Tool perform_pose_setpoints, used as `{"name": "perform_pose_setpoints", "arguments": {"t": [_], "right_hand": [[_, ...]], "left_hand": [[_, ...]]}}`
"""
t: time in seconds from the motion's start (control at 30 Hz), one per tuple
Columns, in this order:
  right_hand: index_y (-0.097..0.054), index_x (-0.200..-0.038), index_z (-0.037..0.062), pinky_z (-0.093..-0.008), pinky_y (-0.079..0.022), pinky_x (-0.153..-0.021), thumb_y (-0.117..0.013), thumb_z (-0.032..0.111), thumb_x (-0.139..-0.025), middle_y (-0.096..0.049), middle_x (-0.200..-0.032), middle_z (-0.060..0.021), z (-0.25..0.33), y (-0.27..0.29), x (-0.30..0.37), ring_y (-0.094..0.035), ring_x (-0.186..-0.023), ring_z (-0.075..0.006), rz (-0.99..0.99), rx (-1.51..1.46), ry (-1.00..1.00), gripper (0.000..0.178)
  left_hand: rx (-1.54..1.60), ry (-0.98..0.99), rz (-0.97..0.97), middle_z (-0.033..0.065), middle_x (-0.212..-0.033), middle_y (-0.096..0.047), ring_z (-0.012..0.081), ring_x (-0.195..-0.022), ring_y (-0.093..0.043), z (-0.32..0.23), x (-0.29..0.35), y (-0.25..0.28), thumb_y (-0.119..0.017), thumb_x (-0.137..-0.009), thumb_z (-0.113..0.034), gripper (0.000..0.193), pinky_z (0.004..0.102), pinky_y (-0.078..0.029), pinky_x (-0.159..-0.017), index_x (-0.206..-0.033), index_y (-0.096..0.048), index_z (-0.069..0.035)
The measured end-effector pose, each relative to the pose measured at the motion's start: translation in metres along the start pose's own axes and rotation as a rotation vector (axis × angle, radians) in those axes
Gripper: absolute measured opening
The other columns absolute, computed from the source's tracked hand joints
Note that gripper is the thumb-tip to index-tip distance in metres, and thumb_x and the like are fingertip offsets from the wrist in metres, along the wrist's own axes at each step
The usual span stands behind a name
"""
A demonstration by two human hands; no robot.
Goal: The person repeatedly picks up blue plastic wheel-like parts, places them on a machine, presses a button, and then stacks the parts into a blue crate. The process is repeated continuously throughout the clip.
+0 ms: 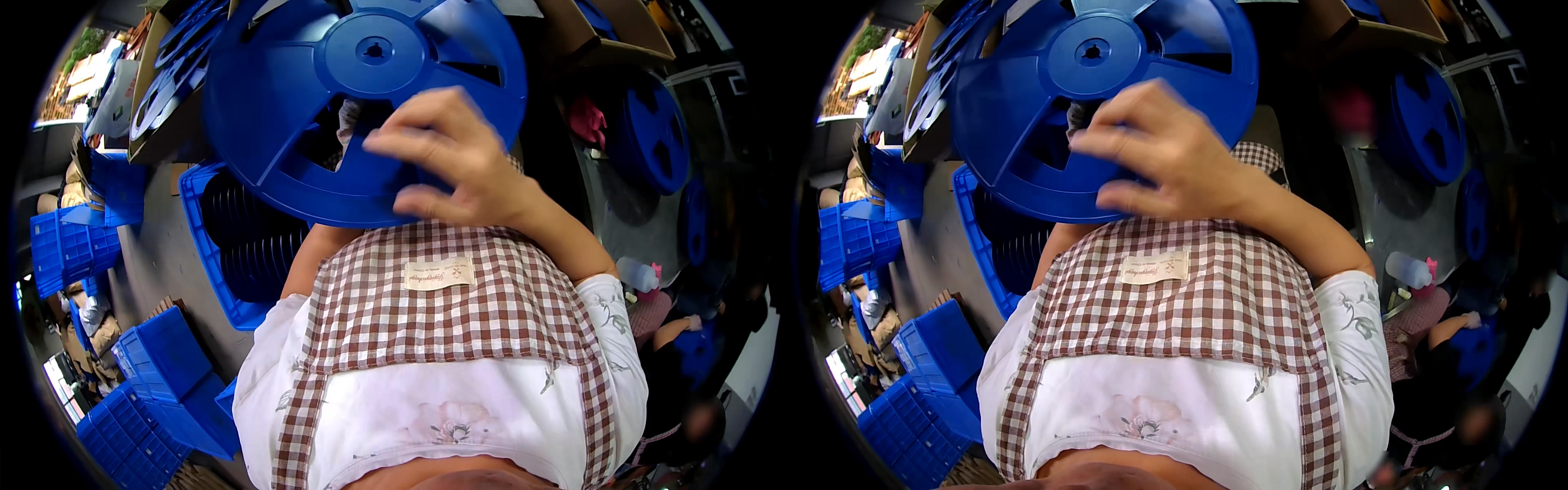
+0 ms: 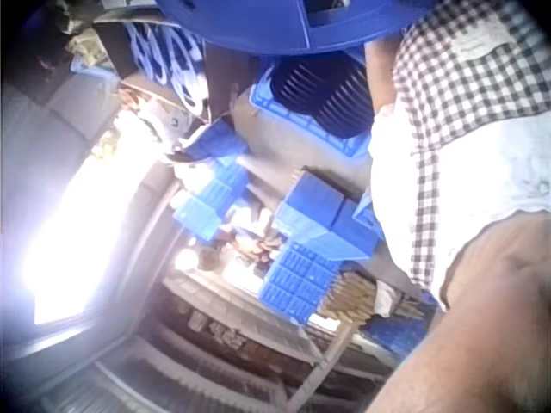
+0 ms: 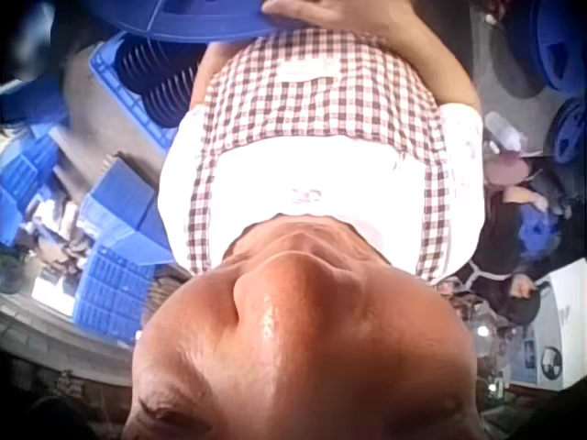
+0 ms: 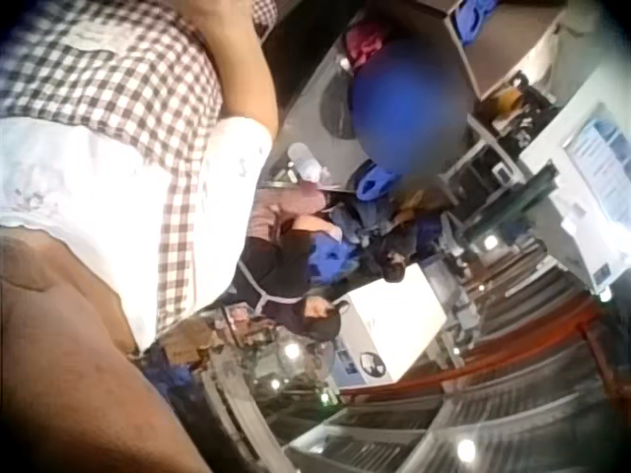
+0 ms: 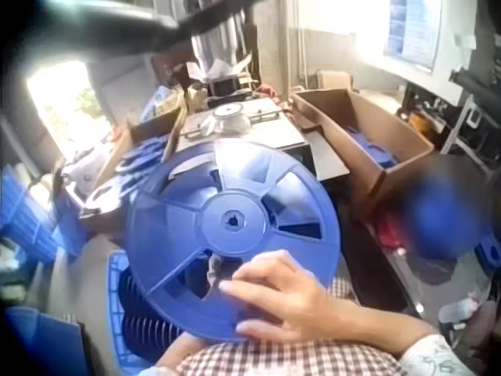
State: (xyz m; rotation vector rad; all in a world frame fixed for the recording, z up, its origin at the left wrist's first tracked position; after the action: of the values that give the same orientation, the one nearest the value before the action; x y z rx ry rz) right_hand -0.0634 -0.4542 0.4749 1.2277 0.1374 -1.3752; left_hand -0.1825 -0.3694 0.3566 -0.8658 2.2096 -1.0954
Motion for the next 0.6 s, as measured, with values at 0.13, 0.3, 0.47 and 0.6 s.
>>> {"name": "perform_pose_setpoints", "arguments": {"t": [0.13, 0.3, 0.47, 0.6], "right_hand": [[-0.058, -0.127, 0.0088, -0.0416, -0.042, -0.099, -0.072, 0.045, -0.081, -0.057, -0.12, -0.015, -0.047, 0.039, 0.002, -0.053, -0.113, -0.0319, -0.224, 0.28, -0.252, 0.06], [-0.051, -0.136, 0.0093, -0.0418, -0.049, -0.092, -0.077, 0.049, -0.07, -0.055, -0.118, -0.0175, -0.05, 0.02, 0.003, -0.058, -0.106, -0.0314, -0.005, 0.43, -0.306, 0.081], [-0.054, -0.133, 0.0101, -0.0343, -0.05, -0.08, -0.067, 0.047, -0.079, -0.055, -0.101, -0.0127, -0.083, 0.042, 0.018, -0.059, -0.089, -0.0241, -0.188, 0.084, -0.551, 0.067], [-0.048, -0.135, 0.0027, -0.0266, -0.044, -0.076, -0.061, 0.031, -0.09, -0.053, -0.094, -0.0069, -0.063, 0.039, -0.004, -0.053, -0.08, -0.0155, -0.295, -0.143, -0.669, 0.055]], "left_hand": [[-0.081, -0.041, 0.004, 0.0187, -0.123, -0.056, 0.0255, -0.113, -0.058, -0.012, -0.006, -0.007, -0.07, -0.084, -0.018, 0.076, 0.0367, -0.053, -0.093, -0.146, -0.028, -0.006], [-0.182, -0.109, 0.007, 0.0182, -0.124, -0.055, 0.0253, -0.113, -0.058, -0.012, -0.017, -0.022, -0.07, -0.085, -0.017, 0.075, 0.0365, -0.053, -0.094, -0.146, -0.028, -0.007], [-0.231, -0.169, 0.013, 0.0177, -0.125, -0.054, 0.0252, -0.114, -0.058, -0.004, -0.034, -0.036, -0.069, -0.085, -0.017, 0.075, 0.0363, -0.053, -0.094, -0.147, -0.027, -0.008], [-0.242, -0.194, 0.014, 0.0174, -0.125, -0.054, 0.025, -0.114, -0.058, 0.004, -0.041, -0.04, -0.069, -0.086, -0.016, 0.075, 0.0362, -0.053, -0.094, -0.147, -0.027, -0.009]]}}
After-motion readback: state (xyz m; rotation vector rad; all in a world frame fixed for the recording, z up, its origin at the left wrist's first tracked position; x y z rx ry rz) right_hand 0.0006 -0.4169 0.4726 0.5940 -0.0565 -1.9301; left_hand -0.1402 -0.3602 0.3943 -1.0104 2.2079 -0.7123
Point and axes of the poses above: each hand's wrist, its own x-axis away from the middle knuckle, its own y-axis out of the back of the hand, z = x × y, the point moved 4 cm from there along -x, towards the middle knuckle
